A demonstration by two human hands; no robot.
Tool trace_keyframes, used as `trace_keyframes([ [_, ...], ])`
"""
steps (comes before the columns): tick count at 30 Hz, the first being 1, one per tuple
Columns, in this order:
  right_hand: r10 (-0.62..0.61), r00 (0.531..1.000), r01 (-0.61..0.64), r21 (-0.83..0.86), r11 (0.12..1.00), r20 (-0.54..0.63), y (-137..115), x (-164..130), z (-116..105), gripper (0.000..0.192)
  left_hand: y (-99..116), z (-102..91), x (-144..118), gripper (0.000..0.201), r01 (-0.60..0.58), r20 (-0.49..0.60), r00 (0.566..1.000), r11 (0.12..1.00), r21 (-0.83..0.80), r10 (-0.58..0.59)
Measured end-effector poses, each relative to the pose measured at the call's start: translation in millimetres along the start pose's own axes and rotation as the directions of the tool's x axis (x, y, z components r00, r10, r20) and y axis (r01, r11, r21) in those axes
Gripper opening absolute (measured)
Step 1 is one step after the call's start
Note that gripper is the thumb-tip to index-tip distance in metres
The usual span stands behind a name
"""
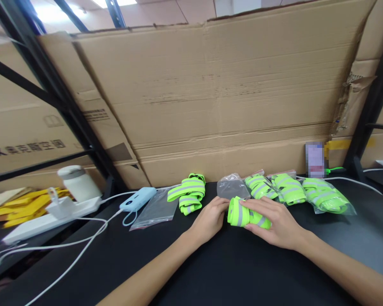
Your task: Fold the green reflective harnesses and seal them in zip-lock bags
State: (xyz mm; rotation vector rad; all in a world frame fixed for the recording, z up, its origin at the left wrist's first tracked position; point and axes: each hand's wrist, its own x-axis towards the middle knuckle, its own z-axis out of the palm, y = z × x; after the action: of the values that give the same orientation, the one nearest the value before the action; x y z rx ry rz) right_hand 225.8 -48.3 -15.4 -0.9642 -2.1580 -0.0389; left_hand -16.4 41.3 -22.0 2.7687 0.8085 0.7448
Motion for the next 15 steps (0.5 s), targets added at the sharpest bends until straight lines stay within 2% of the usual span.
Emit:
trace_keyframes([
  [3,0.002,0.999,-0.003,0.012,1.000,0.040,-0.6,0.3,-0.8,0.047,1.4,-0.1,0.4,0.035,0.013,-0.025,1.000,1.000,0.015,-0.012],
  [6,0.007,0.996,-0.007,0.008,1.000,0.089,-1.4,1.3,-0.9,0.048,1.0,0.2,0.7,0.023,0.024,-0.104,0.994,0.998,0.060,-0.017],
  [10,0.008,0.990,-0.003,-0.039,0.999,0.140,-1.9,2.4,0.4,0.048,-1.8,1.0,0.3,0.017,0.023,-0.207,0.978,0.988,0.149,0.008],
  [15,-0.030,0.989,0.047,-0.116,0.992,0.147,-3.9,1.4,2.2,0.050,0.0,0.5,-0.8,0.023,0.006,-0.183,0.983,0.982,0.187,0.029],
])
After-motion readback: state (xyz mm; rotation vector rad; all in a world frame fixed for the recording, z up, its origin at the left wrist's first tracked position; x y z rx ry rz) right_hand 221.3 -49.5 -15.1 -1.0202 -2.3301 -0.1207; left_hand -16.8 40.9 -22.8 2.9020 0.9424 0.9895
